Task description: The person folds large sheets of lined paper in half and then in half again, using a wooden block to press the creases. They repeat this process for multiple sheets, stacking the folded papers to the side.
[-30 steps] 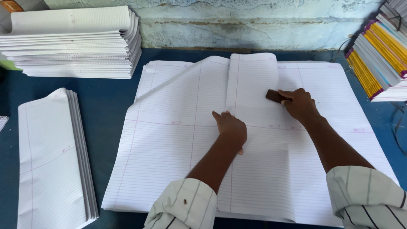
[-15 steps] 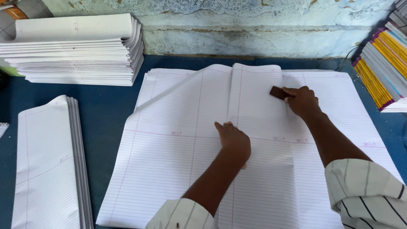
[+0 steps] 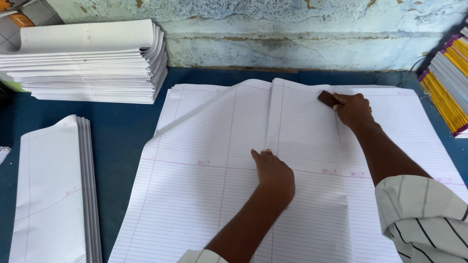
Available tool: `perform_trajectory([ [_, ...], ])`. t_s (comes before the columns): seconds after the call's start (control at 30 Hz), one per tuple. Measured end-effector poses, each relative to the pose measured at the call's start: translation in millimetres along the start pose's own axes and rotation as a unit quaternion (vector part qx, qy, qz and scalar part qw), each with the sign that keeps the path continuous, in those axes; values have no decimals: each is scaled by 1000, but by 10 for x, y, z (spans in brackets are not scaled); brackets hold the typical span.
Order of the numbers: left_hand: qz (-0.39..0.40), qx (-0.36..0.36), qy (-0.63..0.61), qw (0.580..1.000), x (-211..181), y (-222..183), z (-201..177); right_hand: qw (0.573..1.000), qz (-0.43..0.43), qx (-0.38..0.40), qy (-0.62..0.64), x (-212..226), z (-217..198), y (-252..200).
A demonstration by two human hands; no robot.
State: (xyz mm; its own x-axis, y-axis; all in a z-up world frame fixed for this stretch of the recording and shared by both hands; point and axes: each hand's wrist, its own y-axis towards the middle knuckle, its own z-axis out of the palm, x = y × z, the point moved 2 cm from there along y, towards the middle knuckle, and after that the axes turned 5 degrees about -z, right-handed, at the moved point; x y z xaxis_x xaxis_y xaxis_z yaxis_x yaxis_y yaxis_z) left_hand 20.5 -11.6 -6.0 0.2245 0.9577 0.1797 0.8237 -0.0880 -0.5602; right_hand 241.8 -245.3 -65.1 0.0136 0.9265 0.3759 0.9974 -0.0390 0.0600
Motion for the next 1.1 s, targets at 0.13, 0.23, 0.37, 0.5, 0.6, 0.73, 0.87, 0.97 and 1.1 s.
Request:
perform_trajectory([
  [0.13,-6,-14,-12,1000,-24,55,34,1000,24,0,0,-5,37,130],
  [0.23,-8,-20,-11,1000,-39,85,54,999,22,-10,-27,6,50,203],
  [0.37,-3,-11,-9,1000,-25,95,68,998,50,2,-37,12,75,305],
  [0.5,-4,-13,-21,1000,-5,72,48,998,34,3,-54,17,84,349],
  [0.6,1,-9,-14,1000,0,46,38,998,28,-13,-54,3,85,279],
  [0.73,2,-5,-10,1000,-3,20,34,998,22,-13,-54,31,56,179],
  [0.87,1,-4,-6,1000,-7,19,36,999,38,8,-29,62,-6,45],
  [0.97,-1,5,-12,1000,-3,36,36,999,37,11,-10,82,-51,-87],
  [1.1,-4,-7,-14,1000,2,58,58,999,24,24,-2,95,-126,-280],
])
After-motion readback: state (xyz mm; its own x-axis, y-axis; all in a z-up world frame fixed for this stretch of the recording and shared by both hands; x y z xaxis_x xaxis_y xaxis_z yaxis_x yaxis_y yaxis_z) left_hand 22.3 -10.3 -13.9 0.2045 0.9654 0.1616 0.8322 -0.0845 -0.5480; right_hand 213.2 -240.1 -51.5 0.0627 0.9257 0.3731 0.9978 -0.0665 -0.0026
